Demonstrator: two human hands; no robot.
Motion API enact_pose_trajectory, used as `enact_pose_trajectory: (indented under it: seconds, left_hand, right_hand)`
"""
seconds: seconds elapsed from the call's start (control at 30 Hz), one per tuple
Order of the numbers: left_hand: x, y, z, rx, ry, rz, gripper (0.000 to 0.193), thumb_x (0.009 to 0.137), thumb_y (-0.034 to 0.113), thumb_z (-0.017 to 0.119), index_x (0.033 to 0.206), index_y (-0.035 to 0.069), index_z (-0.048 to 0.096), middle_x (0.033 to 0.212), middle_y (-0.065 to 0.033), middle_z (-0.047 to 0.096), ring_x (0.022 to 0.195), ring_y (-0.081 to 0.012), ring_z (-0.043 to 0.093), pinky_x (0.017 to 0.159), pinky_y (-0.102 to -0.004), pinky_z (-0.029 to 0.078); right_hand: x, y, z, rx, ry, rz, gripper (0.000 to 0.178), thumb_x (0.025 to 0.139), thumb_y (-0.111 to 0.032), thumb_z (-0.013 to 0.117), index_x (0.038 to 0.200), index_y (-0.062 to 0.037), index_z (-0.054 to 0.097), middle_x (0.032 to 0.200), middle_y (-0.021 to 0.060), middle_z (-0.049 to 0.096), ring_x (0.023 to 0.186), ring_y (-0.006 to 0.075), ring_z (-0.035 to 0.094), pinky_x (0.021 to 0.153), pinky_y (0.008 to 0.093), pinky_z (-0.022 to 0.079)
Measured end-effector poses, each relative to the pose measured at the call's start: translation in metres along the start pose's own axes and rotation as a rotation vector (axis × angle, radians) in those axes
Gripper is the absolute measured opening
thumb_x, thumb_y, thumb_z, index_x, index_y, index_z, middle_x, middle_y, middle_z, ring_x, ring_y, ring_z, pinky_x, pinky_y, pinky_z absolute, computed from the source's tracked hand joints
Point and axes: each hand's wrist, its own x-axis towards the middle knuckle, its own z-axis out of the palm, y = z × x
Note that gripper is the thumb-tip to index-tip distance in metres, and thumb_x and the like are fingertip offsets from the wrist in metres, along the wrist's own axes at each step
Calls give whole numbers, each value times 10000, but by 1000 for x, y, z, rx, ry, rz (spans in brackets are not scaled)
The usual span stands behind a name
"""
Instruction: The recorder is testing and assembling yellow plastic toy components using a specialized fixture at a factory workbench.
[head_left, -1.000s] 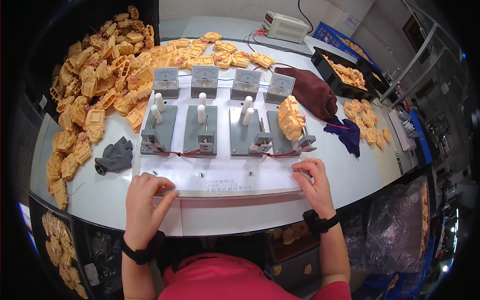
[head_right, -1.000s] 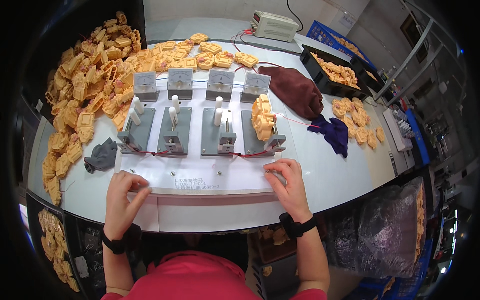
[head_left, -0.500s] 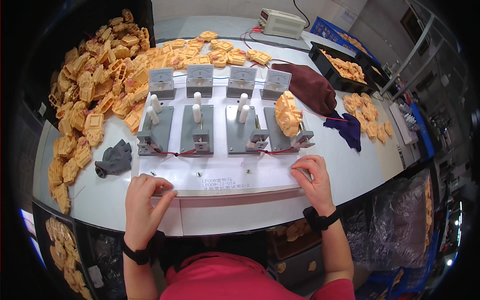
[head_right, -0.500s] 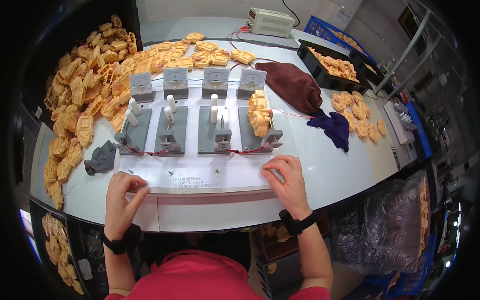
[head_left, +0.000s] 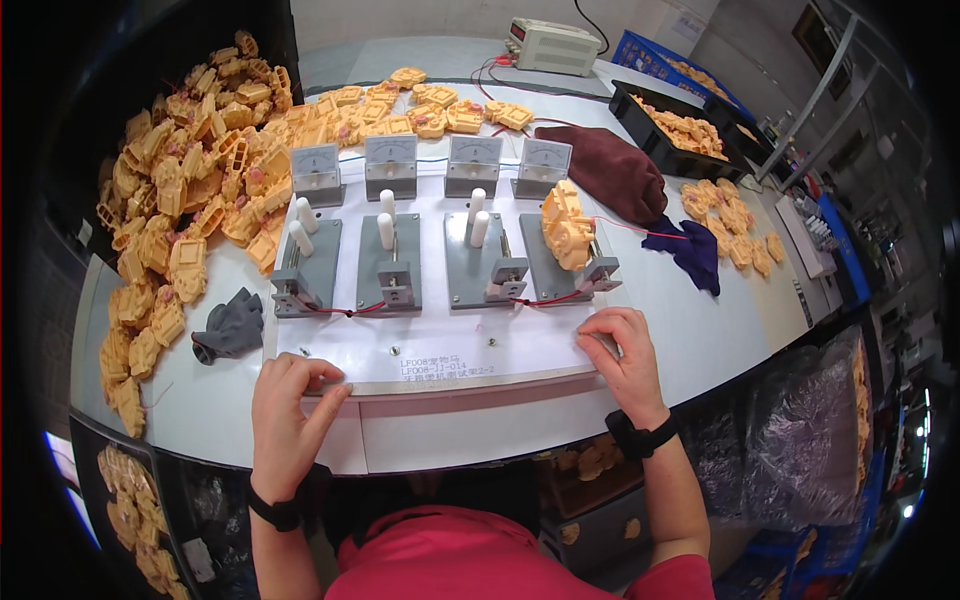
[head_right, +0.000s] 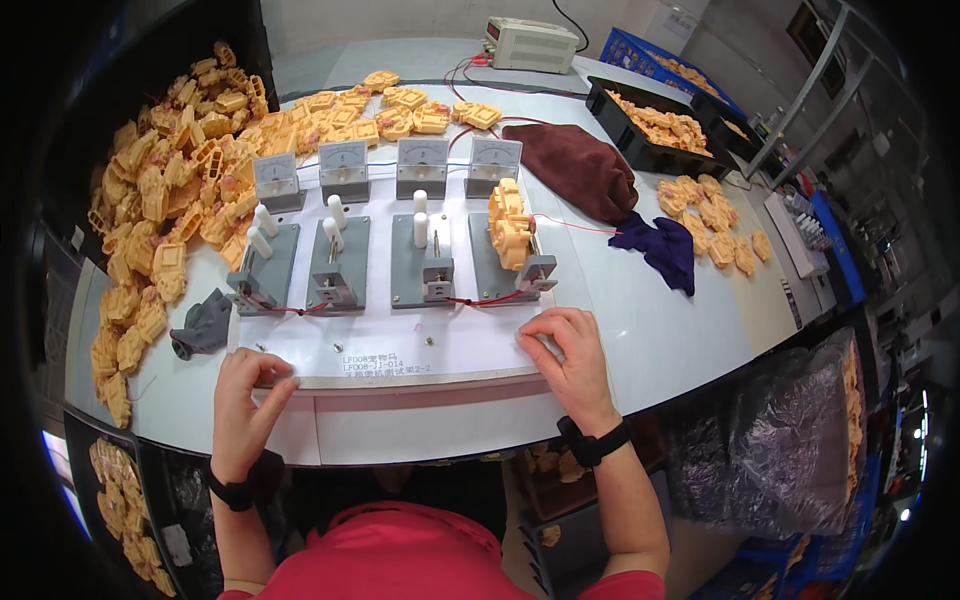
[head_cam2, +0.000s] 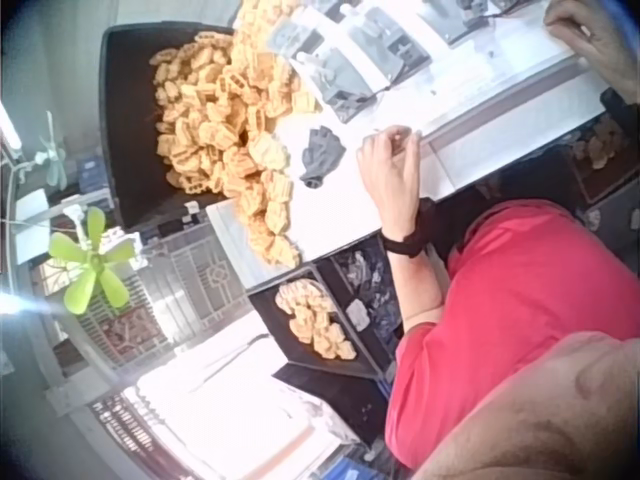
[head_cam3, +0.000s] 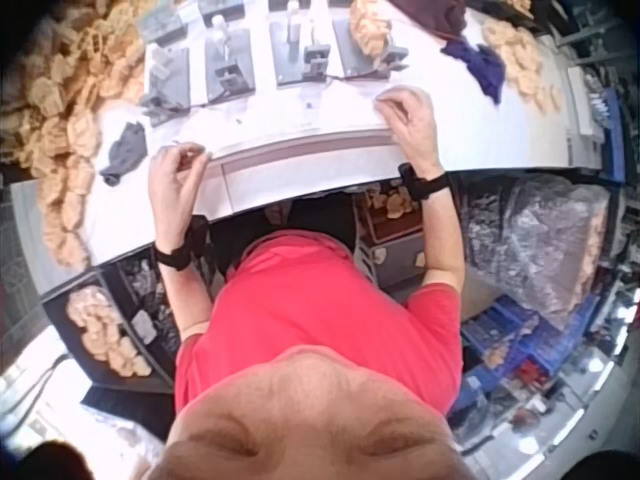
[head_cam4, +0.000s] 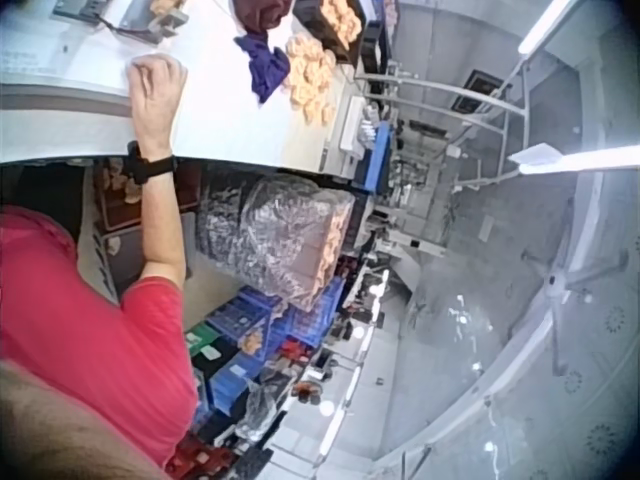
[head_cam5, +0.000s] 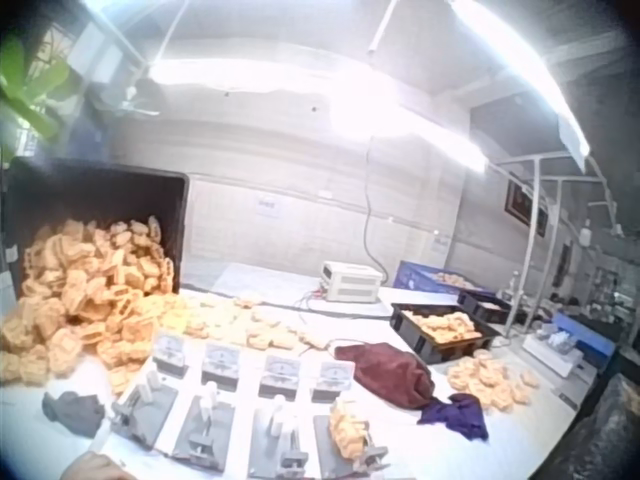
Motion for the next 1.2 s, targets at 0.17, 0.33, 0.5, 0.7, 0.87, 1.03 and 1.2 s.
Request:
enact_pose_trajectory:
  seconds: [0.17,0.33,0.5,0.7,0.87,1.03,1.2]
  left_hand:
    - [-1,-4,0,-16,1,-6,159,790,124,739,901,57,647,829,-68,557,813,-231,527,734,-336,423]
    - [-1,-4,0,-13,9,-4,160,789,124,739,902,57,647,833,-72,556,817,-234,530,738,-337,424]
    - [-1,-6,0,-7,0,-5,157,786,111,736,902,54,647,839,-73,560,823,-237,534,743,-339,425]
    - [0,-4,1,-13,4,1,163,776,99,741,898,51,643,840,-74,561,823,-238,534,744,-339,424]
    - [-1,-5,2,-7,9,4,165,774,93,741,897,51,640,839,-75,555,822,-237,534,742,-337,423]
    - [-1,-5,0,18,-12,13,158,780,49,710,901,18,615,860,-75,548,821,-211,535,746,-306,442]
    - [-2,-5,2,-19,12,5,169,774,91,745,902,55,640,847,-73,553,823,-231,536,743,-335,426]
  right_hand:
    - [1,-1,2,-10,-9,11,105,842,-116,711,924,-64,673,1006,66,606,1006,247,528,855,338,447]
    - [1,-2,2,8,-17,37,112,843,-121,711,928,-59,670,1013,66,602,1006,249,527,865,343,449]
    - [1,-1,3,23,-18,45,117,844,-118,709,933,-54,670,1019,67,601,1013,248,527,873,345,450]
    - [1,-2,-2,34,-42,61,128,854,-124,696,952,-46,672,1046,69,609,1043,250,532,901,342,448]
    - [2,-6,-6,108,-72,123,121,870,-126,675,959,-44,680,1072,68,620,1070,247,535,924,334,447]
    - [3,-6,-6,113,-78,122,101,880,-114,660,950,-43,680,1059,65,624,1057,242,539,911,333,454]
    - [3,-3,-3,80,-60,94,97,882,-109,659,942,-33,666,1041,68,625,1028,245,547,902,335,452]
